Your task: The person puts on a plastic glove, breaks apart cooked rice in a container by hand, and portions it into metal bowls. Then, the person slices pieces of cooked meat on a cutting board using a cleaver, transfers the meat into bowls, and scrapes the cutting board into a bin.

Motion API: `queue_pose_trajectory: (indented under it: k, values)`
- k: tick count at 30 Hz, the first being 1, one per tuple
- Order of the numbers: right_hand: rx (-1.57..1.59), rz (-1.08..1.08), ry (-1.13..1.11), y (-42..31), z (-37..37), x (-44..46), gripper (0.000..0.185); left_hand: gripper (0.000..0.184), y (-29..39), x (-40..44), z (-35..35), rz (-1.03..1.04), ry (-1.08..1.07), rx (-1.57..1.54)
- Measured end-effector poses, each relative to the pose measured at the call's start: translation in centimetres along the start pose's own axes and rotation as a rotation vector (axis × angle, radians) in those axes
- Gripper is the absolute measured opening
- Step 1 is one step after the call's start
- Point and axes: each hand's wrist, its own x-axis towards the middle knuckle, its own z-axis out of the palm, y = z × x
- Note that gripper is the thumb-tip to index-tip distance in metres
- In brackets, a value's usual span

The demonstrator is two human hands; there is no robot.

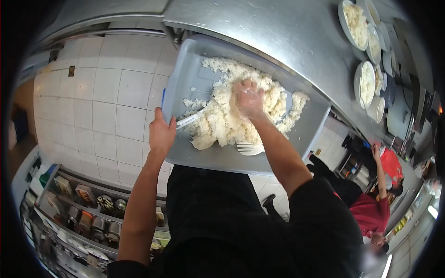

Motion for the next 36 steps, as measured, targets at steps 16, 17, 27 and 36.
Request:
queue_pose_trajectory:
  k: [16,17,27,36]
  values:
    - [0.083,-0.625,-0.501,-17.1,-3.9,-6.8,0.048,0.046,0.0,-0.3,0.3,-0.128,-0.016,0.087]
    - [0.159,-0.608,-0.576,-17.0,-3.8,-5.8,0.046,0.046,-0.4,-0.5,0.5,-0.126,-0.019,0.092]
    - [0.107,-0.711,-0.474,-8.4,-1.0,-11.2,0.035,0.053,-0.8,-1.2,-0.2,-0.112,-0.068,0.042]
    - [0.199,-0.685,-0.625,-5.0,1.6,-10.2,0.042,0.053,-2.3,-1.8,1.0,-0.098,-0.01,-0.011]
